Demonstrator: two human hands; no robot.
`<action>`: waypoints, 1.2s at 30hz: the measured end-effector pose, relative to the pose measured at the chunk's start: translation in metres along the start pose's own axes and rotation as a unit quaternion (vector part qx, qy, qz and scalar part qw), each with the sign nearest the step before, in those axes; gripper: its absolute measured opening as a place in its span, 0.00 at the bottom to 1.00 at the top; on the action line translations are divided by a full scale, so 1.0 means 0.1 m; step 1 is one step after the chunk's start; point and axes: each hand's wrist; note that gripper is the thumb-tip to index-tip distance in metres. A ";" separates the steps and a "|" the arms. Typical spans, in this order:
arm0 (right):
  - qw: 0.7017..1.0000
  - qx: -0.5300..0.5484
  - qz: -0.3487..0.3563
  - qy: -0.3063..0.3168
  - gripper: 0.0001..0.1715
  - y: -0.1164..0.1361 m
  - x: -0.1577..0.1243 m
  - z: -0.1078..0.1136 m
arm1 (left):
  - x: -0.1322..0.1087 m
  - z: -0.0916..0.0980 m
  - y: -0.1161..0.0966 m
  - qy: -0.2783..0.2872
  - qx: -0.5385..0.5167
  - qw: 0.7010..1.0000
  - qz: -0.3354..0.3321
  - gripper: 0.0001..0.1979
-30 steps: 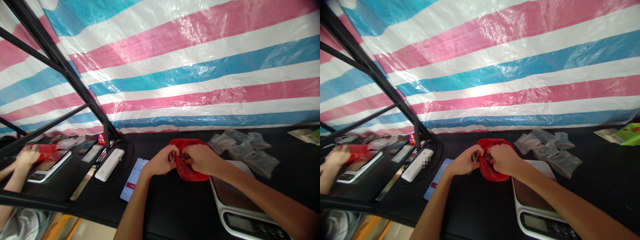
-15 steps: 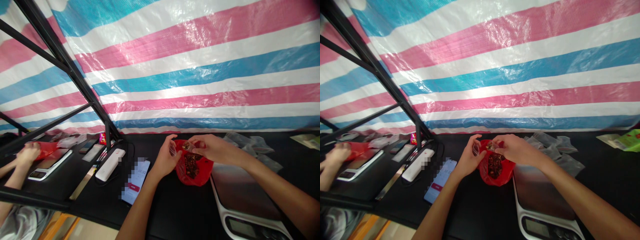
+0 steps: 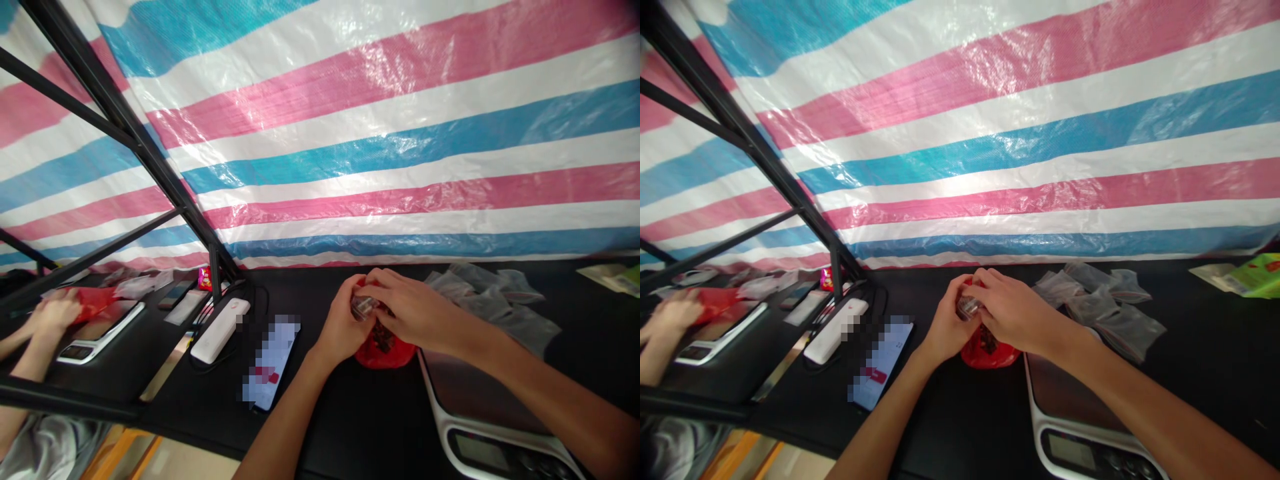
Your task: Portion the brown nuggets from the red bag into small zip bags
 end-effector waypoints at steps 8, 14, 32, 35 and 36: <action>0.997 0.074 -0.009 0.025 0.14 -0.03 0.02 0.03 | 0.00 0.02 -0.01 -0.014 0.057 0.996 0.060 0.31; 0.995 0.086 0.059 -0.001 0.23 -0.01 0.06 0.02 | 0.00 0.02 -0.04 -0.037 0.039 0.997 0.051 0.28; 0.996 -0.072 -0.052 -0.027 0.18 -0.16 0.01 0.17 | -0.01 0.15 -0.04 -0.035 0.241 0.970 0.010 0.16; 0.985 -0.101 -0.120 0.070 0.23 -0.25 -0.03 0.09 | -0.01 0.16 -0.06 -0.015 0.290 0.957 0.002 0.09; 0.981 -0.103 -0.137 0.088 0.26 -0.28 -0.03 0.05 | -0.02 0.15 -0.05 -0.005 0.305 0.952 0.004 0.08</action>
Point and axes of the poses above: each hand's wrist, its own x-axis towards the middle knuckle, its own z-axis out of the back of the hand, y = z × x, and after that the axes turned 15 degrees about x, right-handed
